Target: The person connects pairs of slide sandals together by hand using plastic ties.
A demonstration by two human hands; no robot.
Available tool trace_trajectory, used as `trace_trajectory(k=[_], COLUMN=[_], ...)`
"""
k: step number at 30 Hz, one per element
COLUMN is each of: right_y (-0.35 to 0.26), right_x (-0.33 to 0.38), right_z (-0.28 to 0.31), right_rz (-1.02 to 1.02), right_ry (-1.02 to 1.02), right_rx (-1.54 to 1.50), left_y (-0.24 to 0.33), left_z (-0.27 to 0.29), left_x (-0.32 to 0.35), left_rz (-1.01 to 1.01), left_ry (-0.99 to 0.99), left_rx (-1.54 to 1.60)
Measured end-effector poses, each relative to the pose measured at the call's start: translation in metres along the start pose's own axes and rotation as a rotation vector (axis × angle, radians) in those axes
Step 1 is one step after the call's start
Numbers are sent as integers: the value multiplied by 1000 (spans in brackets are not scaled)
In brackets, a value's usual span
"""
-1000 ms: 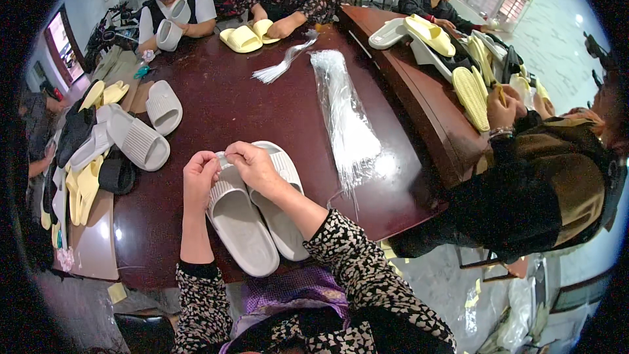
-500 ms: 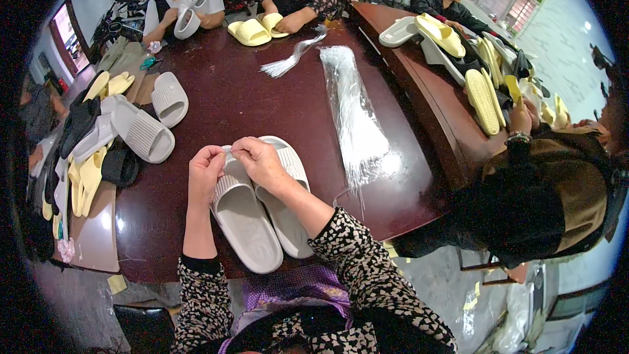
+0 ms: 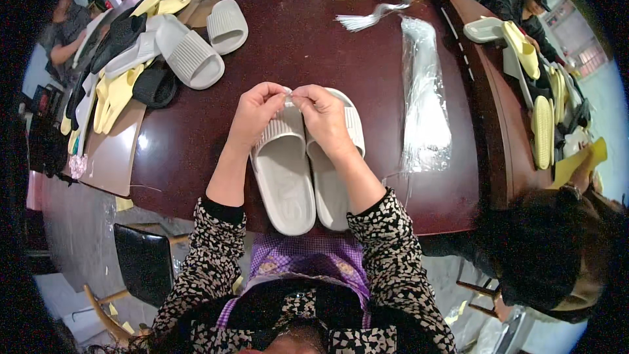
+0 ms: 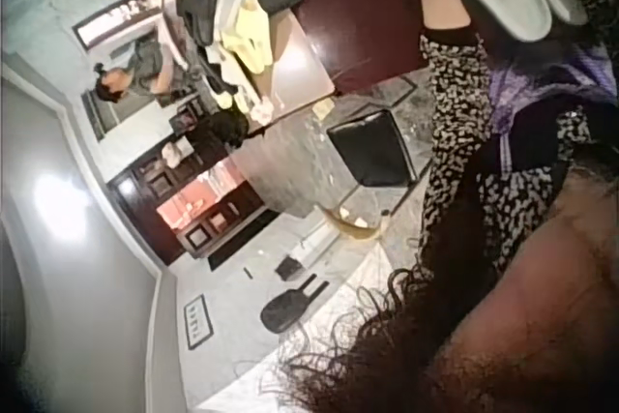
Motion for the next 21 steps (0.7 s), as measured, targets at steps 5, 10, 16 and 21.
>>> trace_trajectory(k=[5,10,16,21], right_y=[1,-16,-22,-15], right_x=[0,2,3,3], right_z=[2,6,7,4], right_rz=[7,104,161,83], right_ry=[20,51,59,21], right_rx=[-3,192,271,254], left_y=[0,1,2,10], left_z=[-1,1,2,5], left_x=[1,1,1,4], left_rz=[-9,-16,-53,-122], left_ry=[2,22,47,126], left_rx=[86,76,29,-4])
Point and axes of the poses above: each hand's wrist, its own x-axis away from the middle knuckle, its own z-axis out of the back of the hand, y = z × x, the point moved 10 cm from there along -x, towards the middle knuckle, and after that the axes turned 3 degrees about x, right-handed, at the moved point
